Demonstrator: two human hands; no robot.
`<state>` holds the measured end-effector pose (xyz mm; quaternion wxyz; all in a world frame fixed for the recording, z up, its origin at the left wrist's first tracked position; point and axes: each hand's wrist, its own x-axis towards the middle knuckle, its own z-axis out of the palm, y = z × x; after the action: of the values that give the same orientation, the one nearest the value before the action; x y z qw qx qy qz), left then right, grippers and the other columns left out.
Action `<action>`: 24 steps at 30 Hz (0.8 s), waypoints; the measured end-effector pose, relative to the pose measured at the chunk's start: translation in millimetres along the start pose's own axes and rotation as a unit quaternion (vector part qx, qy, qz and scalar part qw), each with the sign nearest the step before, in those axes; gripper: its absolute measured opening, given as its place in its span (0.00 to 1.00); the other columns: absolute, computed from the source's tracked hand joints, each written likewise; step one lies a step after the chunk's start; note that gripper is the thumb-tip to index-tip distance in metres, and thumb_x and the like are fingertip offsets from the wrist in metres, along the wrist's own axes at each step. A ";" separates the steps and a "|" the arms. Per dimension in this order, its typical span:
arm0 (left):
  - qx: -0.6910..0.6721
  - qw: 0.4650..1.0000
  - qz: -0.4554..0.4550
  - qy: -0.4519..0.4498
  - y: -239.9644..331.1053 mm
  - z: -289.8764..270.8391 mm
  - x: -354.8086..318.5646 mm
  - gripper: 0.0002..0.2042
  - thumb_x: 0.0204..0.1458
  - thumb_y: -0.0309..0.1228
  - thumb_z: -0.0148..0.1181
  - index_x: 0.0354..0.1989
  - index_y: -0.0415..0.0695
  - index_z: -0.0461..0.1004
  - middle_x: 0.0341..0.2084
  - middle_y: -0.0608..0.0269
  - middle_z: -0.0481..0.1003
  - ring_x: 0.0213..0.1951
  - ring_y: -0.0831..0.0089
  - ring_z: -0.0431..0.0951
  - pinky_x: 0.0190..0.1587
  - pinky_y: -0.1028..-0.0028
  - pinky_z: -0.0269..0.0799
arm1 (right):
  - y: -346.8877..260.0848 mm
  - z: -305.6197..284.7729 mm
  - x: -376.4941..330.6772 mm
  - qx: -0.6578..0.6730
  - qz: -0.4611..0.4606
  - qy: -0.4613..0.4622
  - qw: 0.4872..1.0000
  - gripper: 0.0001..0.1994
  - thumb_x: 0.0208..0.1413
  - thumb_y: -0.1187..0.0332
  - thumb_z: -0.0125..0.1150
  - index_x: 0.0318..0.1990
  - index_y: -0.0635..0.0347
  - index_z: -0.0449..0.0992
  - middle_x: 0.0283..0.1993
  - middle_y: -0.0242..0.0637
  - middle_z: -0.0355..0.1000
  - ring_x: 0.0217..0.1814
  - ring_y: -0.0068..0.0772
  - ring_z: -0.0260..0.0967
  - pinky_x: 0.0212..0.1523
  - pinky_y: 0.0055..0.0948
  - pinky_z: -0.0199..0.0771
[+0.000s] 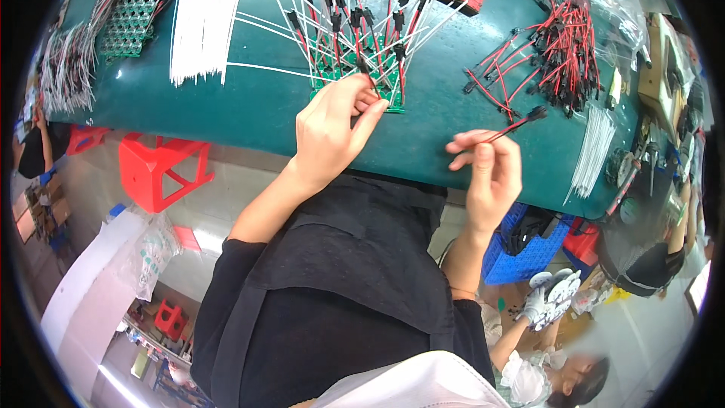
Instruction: Manually inserting wires and connector pins into a plastic grid plate as part of a lighting component assembly.
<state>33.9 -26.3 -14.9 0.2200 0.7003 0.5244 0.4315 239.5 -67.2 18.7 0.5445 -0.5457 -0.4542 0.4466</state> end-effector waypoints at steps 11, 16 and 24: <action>-0.200 0.973 -0.045 -0.109 18.8 -25.7 -12.0 0.14 0.46 0.19 0.69 0.42 0.36 0.76 0.34 0.58 0.77 0.33 0.72 0.78 0.36 0.76 0.75 | 5.6 44.0 -10.2 -0.212 -0.160 -0.118 0.957 0.09 0.54 0.80 0.63 0.43 0.67 0.77 0.32 0.41 0.73 0.29 0.37 0.72 0.30 0.30 0.73; -0.276 0.942 -0.164 -0.093 15.3 -30.9 -19.3 0.11 0.50 0.18 0.66 0.42 0.34 0.75 0.38 0.57 0.76 0.38 0.72 0.79 0.42 0.76 0.76 | 14.4 55.1 -4.0 -0.310 -0.321 -0.106 0.889 0.12 0.49 0.80 0.66 0.42 0.69 0.77 0.33 0.41 0.72 0.30 0.37 0.72 0.28 0.31 0.74; -0.225 0.958 -0.175 -0.004 4.5 -30.6 -9.3 0.07 0.50 0.17 0.65 0.37 0.34 0.78 0.34 0.58 0.78 0.35 0.73 0.82 0.39 0.76 0.79 | 5.8 24.1 25.2 -0.460 -0.296 -0.046 0.836 0.15 0.49 0.78 0.65 0.47 0.62 0.78 0.37 0.41 0.73 0.36 0.39 0.71 0.33 0.34 0.75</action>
<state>10.1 -40.9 1.2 0.4460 0.5317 0.5268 0.4907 220.6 -37.9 12.9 0.3159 -0.5511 -0.7718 0.0283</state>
